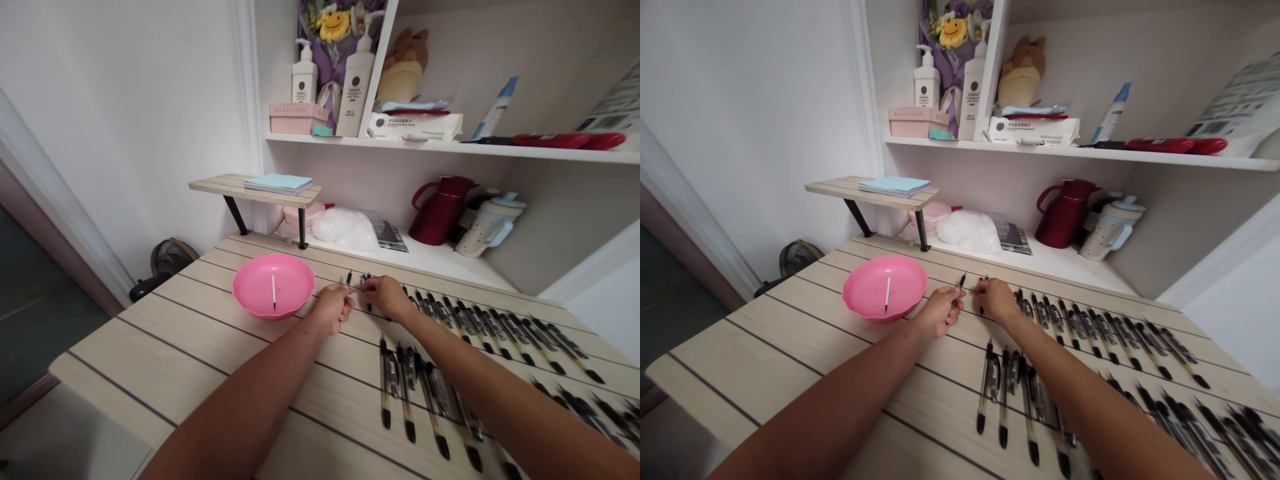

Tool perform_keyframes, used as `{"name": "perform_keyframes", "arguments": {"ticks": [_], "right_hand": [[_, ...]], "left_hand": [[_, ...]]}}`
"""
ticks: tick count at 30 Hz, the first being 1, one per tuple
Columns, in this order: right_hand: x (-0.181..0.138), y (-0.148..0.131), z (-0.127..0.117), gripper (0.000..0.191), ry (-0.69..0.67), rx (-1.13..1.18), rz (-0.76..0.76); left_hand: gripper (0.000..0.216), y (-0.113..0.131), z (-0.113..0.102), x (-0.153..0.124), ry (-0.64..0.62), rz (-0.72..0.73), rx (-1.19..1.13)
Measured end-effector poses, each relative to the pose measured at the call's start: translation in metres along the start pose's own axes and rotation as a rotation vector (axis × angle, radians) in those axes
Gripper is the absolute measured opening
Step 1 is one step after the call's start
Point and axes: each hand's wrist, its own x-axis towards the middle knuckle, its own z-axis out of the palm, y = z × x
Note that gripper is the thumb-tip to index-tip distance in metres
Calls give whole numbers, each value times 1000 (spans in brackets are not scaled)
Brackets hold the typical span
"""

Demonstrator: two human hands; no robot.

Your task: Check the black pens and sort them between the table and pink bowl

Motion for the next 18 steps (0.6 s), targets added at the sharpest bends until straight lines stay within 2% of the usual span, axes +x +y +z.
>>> {"name": "perform_keyframes", "arguments": {"ticks": [8,18], "right_hand": [[-4,-13,3,24,-10,-305,-81],[-4,-15,0,25,-3,-436,-125]], "left_hand": [[14,0,0,-1,-7,7,-1],[12,0,1,-2,1,17,14]]}}
